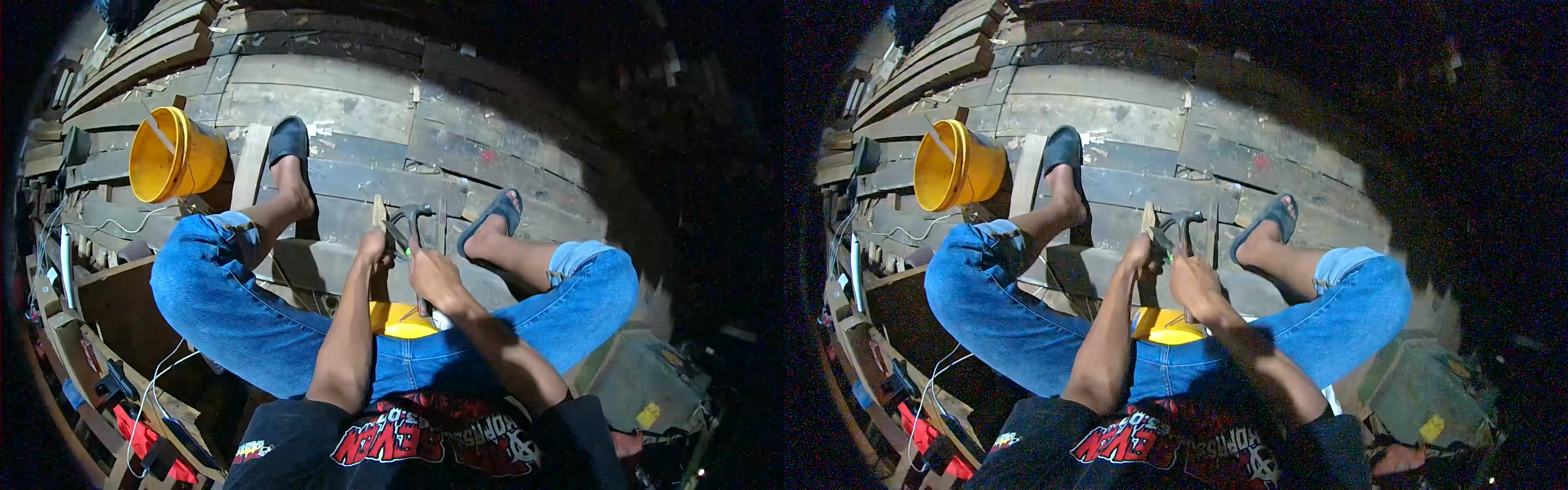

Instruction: The person is using a chisel and a hammer to shape a piece of wood.

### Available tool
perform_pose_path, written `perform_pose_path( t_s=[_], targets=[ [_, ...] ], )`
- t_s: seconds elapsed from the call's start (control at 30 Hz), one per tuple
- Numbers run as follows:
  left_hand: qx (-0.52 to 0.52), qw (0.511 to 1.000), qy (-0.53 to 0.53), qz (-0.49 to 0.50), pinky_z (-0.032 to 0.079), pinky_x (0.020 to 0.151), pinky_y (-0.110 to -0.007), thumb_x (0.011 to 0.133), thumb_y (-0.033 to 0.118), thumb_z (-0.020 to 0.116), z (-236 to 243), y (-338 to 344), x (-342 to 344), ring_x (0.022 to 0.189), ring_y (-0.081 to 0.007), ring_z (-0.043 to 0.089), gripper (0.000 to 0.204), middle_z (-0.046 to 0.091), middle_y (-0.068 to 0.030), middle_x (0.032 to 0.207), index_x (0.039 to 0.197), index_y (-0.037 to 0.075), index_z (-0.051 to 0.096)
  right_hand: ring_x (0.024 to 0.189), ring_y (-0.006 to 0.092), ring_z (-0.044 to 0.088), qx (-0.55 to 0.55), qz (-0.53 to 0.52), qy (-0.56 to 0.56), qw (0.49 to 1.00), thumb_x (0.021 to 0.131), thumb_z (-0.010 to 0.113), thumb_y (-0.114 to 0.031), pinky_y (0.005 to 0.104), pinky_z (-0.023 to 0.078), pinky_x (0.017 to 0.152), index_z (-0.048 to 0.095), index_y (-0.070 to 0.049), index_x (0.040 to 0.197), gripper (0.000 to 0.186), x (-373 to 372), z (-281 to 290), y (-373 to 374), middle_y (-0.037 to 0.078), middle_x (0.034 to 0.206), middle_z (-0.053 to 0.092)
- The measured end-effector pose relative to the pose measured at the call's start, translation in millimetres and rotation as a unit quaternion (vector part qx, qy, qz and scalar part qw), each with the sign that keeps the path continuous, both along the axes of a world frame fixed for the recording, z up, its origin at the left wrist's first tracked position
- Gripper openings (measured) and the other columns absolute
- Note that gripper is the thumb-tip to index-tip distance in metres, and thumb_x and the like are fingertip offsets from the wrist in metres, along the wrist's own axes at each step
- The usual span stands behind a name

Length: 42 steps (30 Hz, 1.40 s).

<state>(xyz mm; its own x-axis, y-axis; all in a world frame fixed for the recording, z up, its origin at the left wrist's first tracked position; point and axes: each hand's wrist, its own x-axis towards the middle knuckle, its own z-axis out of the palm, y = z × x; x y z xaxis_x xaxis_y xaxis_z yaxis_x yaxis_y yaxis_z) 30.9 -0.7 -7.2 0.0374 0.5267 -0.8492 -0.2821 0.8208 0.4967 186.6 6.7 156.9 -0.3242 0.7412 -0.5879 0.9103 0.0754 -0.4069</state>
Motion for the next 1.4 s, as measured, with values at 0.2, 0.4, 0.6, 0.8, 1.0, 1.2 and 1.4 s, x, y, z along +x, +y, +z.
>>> perform_pose_path(
  t_s=[0.2, 0.4, 0.6, 0.8, 1.0, 1.2, 1.4],
  targets=[
    [-0.051, 0.998, 0.016, 0.015, 0.032, 0.034, -0.039, 0.092, 0.031, 0.040, 15.1, 3.6, -3.4, 0.036, -0.0217, 0.043, 0.041, 0.045, -0.0090, 0.048, 0.061, 0.006, 0.051, 0.071, 0.0376, 0.067, 0.027, 0.035, -0.026, 0.999, 0.095, 0.041, -0.017, 0.0486, 0.052, 0.062, 0.054, 0.000, 0.119, 0.032, 0.3, -3.0, -9.3, 0.023, 0.075, 0.066],
    [-0.073, 0.997, 0.008, -0.021, 0.037, 0.037, -0.034, 0.096, 0.036, 0.025, 27.7, 4.9, -3.3, 0.038, -0.0188, 0.044, 0.046, 0.049, -0.0072, 0.053, 0.070, 0.008, 0.051, 0.064, 0.0333, 0.068, 0.097, 0.052, -0.051, 0.993, 0.094, 0.040, -0.013, 0.0441, 0.054, 0.053, 0.054, -0.001, 0.120, 0.031, -11.4, -13.5, -11.2, 0.020, 0.068, 0.066],
    [-0.065, 0.995, -0.051, 0.060, 0.030, 0.034, -0.032, 0.093, 0.035, 0.029, 21.7, 4.7, 9.5, 0.035, -0.0163, 0.035, 0.040, 0.039, -0.0036, 0.049, 0.064, 0.011, 0.043, 0.065, 0.0285, 0.069, 0.084, 0.054, -0.099, 0.990, 0.094, 0.041, -0.013, 0.0402, 0.055, 0.052, 0.055, -0.003, 0.123, 0.034, -14.5, -24.6, -13.1, 0.016, 0.071, 0.068],
    [-0.098, 0.993, -0.047, 0.044, 0.030, 0.032, -0.030, 0.094, 0.036, 0.028, 16.0, -1.9, 14.5, 0.036, -0.0142, 0.038, 0.041, 0.044, -0.0029, 0.052, 0.071, 0.010, 0.049, 0.074, 0.0338, 0.069, 0.045, 0.019, -0.092, 0.995, 0.087, 0.048, -0.009, 0.0436, 0.055, 0.063, 0.055, -0.003, 0.121, 0.035, -18.3, -44.7, 0.1, 0.018, 0.078, 0.068],
    [-0.047, 0.996, 0.013, -0.078, 0.039, 0.041, -0.042, 0.091, 0.036, 0.032, 4.3, 1.3, -7.7, 0.040, -0.0252, 0.046, 0.041, 0.052, -0.0113, 0.060, 0.068, 0.007, 0.049, 0.094, 0.0450, 0.060, 0.005, -0.075, 0.050, 0.996, 0.091, 0.044, -0.018, 0.0502, 0.048, 0.078, 0.059, 0.003, 0.103, 0.028, 15.6, -66.8, 63.6, 0.030, 0.099, 0.061],
    [-0.064, 0.997, -0.020, 0.041, 0.036, 0.036, -0.030, 0.090, 0.023, 0.034, -8.5, 12.8, -11.3, 0.043, -0.0169, 0.043, 0.023, 0.050, -0.0052, 0.062, 0.081, 0.008, 0.049, 0.105, 0.0463, 0.056, 0.043, -0.141, 0.115, 0.982, 0.094, 0.042, -0.031, 0.0493, 0.044, 0.091, 0.050, 0.000, 0.124, 0.045, 45.7, -34.4, 77.5, 0.031, 0.111, 0.059],
    [-0.084, 0.982, -0.074, 0.151, 0.039, 0.034, -0.025, 0.092, 0.030, 0.035, 2.9, 19.6, -2.2, 0.044, -0.0120, 0.043, 0.027, 0.052, -0.0056, 0.065, 0.091, 0.006, 0.048, 0.106, 0.0430, 0.057, -0.007, -0.129, 0.050, 0.990, 0.091, 0.048, -0.030, 0.0485, 0.044, 0.093, 0.052, -0.004, 0.125, 0.043, 42.9, -20.7, 47.8, 0.029, 0.112, 0.060]
  ],
)
